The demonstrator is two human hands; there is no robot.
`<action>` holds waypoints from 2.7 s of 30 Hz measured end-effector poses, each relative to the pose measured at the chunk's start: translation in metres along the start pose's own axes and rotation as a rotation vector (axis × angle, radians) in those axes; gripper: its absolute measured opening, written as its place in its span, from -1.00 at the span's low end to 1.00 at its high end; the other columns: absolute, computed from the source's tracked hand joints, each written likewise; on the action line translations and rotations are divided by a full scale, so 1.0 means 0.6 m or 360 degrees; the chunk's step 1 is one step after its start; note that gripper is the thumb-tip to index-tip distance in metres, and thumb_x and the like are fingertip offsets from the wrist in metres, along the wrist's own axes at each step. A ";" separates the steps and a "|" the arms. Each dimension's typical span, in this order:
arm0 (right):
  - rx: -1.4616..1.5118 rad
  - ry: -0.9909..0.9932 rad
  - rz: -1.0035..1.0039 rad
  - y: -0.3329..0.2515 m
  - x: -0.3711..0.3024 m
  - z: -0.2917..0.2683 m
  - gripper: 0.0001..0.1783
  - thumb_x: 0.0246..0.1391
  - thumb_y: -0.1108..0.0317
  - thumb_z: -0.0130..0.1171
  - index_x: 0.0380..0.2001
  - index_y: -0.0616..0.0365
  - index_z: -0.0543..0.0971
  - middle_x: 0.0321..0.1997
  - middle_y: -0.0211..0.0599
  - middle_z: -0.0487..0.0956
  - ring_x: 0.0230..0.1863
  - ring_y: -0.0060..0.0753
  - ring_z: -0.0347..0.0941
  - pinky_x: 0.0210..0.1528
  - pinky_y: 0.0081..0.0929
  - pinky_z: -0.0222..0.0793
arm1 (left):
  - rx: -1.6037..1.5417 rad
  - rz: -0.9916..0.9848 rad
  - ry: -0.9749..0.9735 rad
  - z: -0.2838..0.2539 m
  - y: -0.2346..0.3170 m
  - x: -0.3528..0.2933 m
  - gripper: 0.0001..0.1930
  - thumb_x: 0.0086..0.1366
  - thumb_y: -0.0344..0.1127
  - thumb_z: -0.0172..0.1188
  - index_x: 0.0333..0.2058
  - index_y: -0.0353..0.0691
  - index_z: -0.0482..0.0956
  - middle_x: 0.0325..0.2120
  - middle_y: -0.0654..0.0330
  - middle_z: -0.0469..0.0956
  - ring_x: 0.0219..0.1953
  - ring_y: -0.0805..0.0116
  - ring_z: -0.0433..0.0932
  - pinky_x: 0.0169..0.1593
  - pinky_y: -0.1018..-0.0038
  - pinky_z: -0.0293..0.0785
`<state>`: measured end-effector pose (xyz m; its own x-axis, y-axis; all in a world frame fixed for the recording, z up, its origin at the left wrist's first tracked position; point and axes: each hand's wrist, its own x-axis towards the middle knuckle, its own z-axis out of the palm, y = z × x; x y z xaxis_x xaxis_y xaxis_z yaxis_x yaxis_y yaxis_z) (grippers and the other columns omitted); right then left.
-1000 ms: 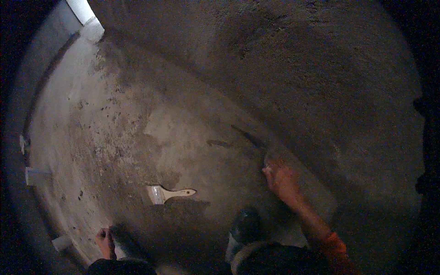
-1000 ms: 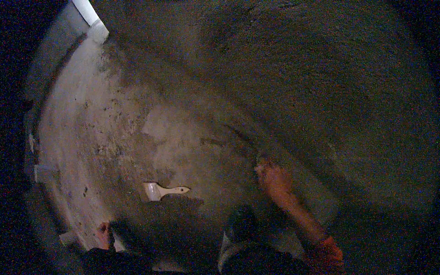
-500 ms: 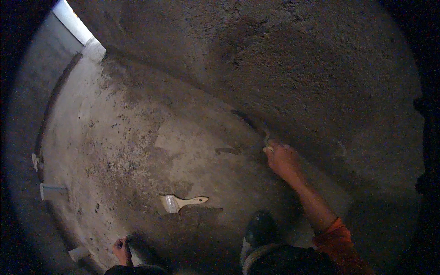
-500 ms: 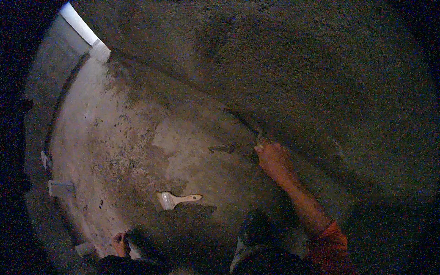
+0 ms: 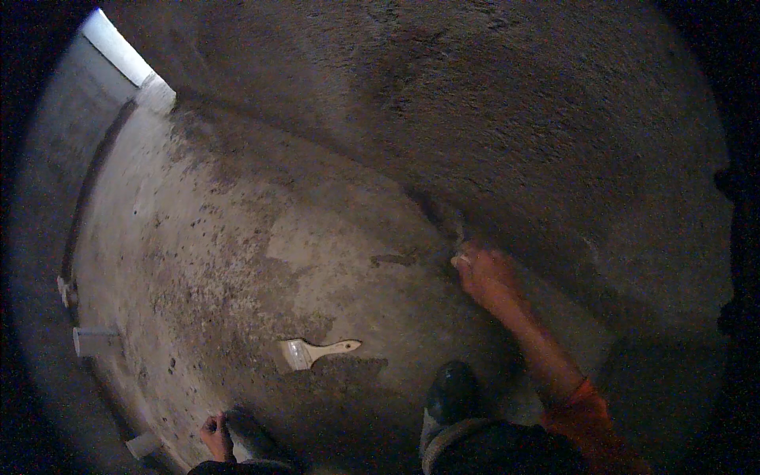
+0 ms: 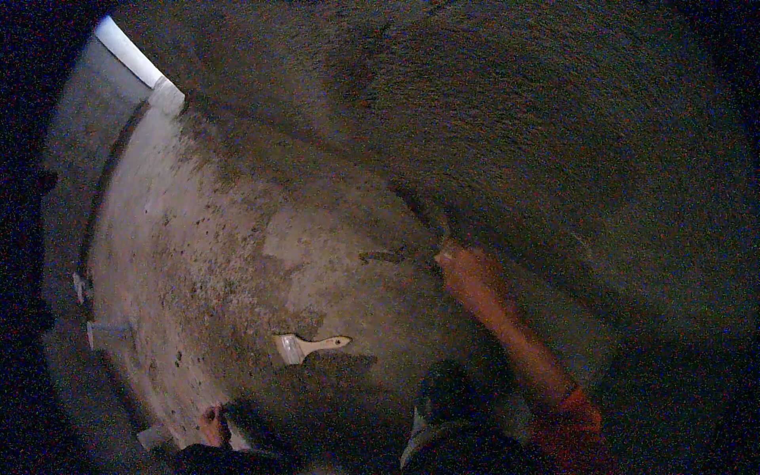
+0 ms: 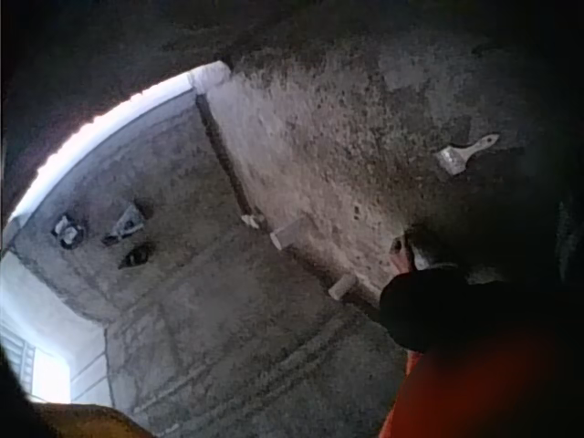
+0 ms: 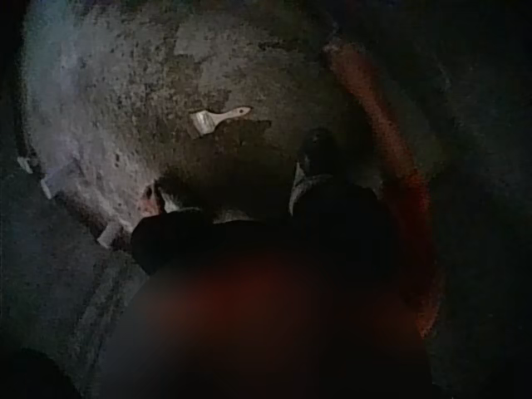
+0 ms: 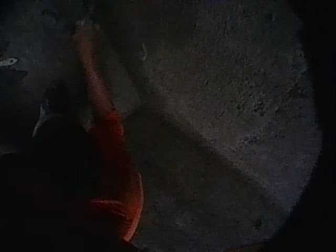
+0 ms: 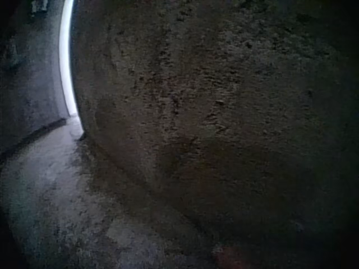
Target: The person retrieves a brush from a bag and uses it to sweep dust and debris on a concrete floor. They move around the room, sweeping different areas and occasionally switching the brush between hands.
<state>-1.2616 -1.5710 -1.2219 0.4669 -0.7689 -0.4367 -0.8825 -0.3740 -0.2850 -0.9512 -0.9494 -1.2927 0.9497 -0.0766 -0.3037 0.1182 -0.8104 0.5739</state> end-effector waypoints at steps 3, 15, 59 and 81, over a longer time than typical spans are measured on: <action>0.0107 0.0000 -0.0298 0.027 0.012 0.028 -0.61 0.28 0.08 0.07 -0.02 0.13 0.58 -0.15 0.05 0.64 -0.07 0.23 0.54 0.03 0.06 0.42 | -0.0260 0.0044 -0.0073 -0.007 -0.003 0.003 -0.66 0.31 -0.24 0.26 -0.59 -0.31 0.50 -0.65 0.36 0.42 -0.56 0.57 0.25 -0.45 0.52 0.14; 0.0279 0.0065 0.0002 0.143 -0.052 0.024 -0.60 0.28 0.11 0.07 -0.04 0.20 0.60 0.01 0.09 0.60 0.06 0.16 0.50 0.15 -0.05 0.38 | -0.0065 0.0094 -0.0152 -0.003 -0.023 0.016 -0.74 0.29 -0.20 0.31 -0.50 -0.22 0.55 -0.61 0.32 0.48 -0.61 0.51 0.32 -0.52 0.50 0.19; 0.0164 0.0173 0.0356 0.345 -0.166 0.134 -0.58 0.26 0.12 0.11 0.08 0.10 0.56 0.17 -0.06 0.55 0.13 0.13 0.49 0.18 -0.06 0.40 | 0.0240 -0.0052 -0.0417 0.065 -0.069 0.093 -0.79 0.34 -0.23 0.25 -0.42 -0.22 0.61 -0.60 0.26 0.53 -0.50 0.40 0.48 -0.46 0.45 0.33; -0.0402 -0.0079 -0.0109 0.311 -0.206 0.232 -0.58 0.32 0.08 -0.02 0.14 -0.04 0.50 0.14 -0.03 0.54 -0.08 0.17 0.58 -0.10 0.10 0.55 | 0.0224 -0.0008 -0.0411 0.070 -0.065 0.095 -0.76 0.38 -0.20 0.19 -0.38 -0.23 0.67 -0.60 0.27 0.51 -0.51 0.39 0.44 -0.45 0.42 0.30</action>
<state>-1.4763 -1.4736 -1.3400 0.5226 -0.7133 -0.4670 -0.8318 -0.5467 -0.0959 -0.9137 -0.9465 -1.3641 0.8418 -0.2029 -0.5002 0.0643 -0.8824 0.4662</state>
